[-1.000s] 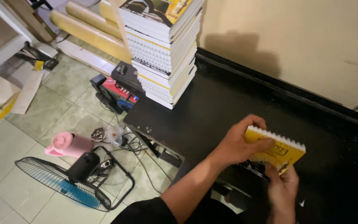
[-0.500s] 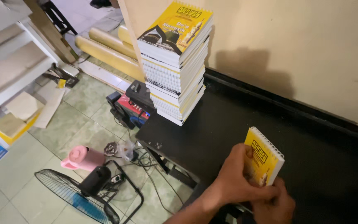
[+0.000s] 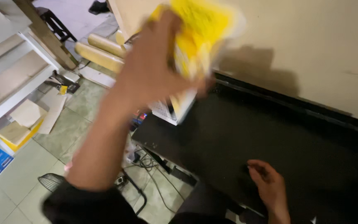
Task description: The person repeatedly picks up a stack of white spiral-bound paper, places it on a black table, and covers it with a yellow notebook. They then lift the combined stack and place it onto a growing pile of similar notebooks on the left side of the table.
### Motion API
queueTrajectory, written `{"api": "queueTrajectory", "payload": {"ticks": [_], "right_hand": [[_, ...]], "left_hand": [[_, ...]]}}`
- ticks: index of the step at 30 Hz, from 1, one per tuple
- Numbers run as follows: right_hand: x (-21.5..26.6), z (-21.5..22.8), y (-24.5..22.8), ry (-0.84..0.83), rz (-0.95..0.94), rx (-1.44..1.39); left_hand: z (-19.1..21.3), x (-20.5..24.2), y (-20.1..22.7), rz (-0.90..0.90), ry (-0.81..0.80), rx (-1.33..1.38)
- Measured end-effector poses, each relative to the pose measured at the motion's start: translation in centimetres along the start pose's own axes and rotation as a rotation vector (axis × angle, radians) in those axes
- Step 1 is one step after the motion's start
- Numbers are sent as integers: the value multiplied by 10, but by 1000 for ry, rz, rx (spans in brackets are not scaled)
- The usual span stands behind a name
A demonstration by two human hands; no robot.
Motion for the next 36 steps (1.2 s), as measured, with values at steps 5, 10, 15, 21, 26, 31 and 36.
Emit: {"api": "queueTrajectory", "payload": {"ticks": [5,10,15,21,26,31,36], "right_hand": [[-2,9,10,103,220,-149],[21,11,-21,94,112,-85],[0,13,4,91,316,-228],[16,13,-17,29,-29,-128],[38,12,-52,107,-87,-23],[13,17,-18,28,-62,-130],[-7,15,13,91,245,-124]], "left_hand": [[22,-99,-63,399,-147,-471],[19,-125,-78,470,-197,-517],[14,-124,-78,551,-270,-502],[4,-125,-87,605,-308,-513],[6,-130,-92,546,-225,-449],[6,-130,-96,588,-213,-450],[2,-133,-98,585,-224,-504]]}}
Point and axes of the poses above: each hand's wrist, its own x-axis away from the middle knuckle, its own z-axis out of the back of the hand, y = z × x, the point moved 7 cm from there along -x, towards the middle knuckle, and after that the axes turned 5 degrees about z, right-handed, at the moved point
